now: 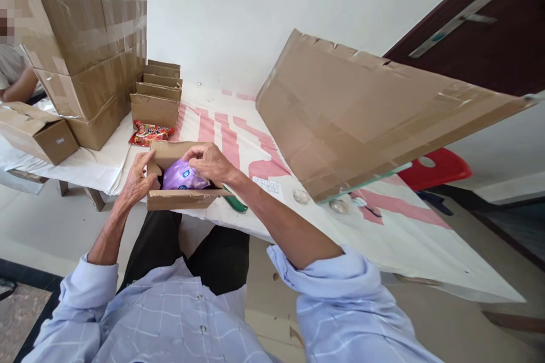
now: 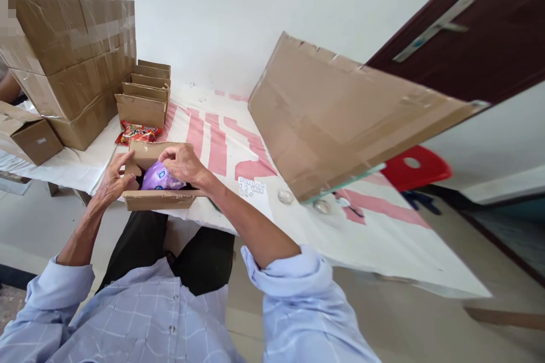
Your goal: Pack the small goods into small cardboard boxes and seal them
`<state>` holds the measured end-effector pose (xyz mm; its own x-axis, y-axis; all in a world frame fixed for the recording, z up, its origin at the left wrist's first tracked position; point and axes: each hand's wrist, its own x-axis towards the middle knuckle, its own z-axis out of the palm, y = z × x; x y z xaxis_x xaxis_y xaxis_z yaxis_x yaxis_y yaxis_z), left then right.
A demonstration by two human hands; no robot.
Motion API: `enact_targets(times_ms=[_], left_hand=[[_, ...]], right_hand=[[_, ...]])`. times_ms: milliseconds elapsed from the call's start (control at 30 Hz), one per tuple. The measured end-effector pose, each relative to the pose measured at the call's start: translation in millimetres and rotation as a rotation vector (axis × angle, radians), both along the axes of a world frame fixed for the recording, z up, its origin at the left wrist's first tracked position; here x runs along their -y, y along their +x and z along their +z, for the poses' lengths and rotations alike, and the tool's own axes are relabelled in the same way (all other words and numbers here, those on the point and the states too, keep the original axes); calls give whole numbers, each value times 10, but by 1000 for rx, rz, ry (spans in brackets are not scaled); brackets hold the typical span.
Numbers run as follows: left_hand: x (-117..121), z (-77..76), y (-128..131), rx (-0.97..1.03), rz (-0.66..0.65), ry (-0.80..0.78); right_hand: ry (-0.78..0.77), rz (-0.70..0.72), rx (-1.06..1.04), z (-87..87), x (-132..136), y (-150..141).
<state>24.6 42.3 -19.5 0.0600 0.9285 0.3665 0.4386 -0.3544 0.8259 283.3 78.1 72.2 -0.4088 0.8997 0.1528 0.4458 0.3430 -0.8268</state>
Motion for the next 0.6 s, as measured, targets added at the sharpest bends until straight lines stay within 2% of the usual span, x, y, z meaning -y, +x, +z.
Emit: enact_targets(times_ms=[133,267,367,467,533,600], left_hand=[[6,77,-40,-15,15,80],[73,317,4,-5,27,272],[123,582,84,61,-81,271],[173,813,181,244,-276,201],[219,911,245,358,-371,173],[276,961,304,417,-401,172]], right_hand=[[-63,-50,-177,225,-91,125],[-82,-90,-401,472,-76,263],[-70,-114,-530,685,-12,344],[-47,-129,-592,836,81,410],[-51,-129,-615,861,147,438],[-73,-122,-631,825,206,446]])
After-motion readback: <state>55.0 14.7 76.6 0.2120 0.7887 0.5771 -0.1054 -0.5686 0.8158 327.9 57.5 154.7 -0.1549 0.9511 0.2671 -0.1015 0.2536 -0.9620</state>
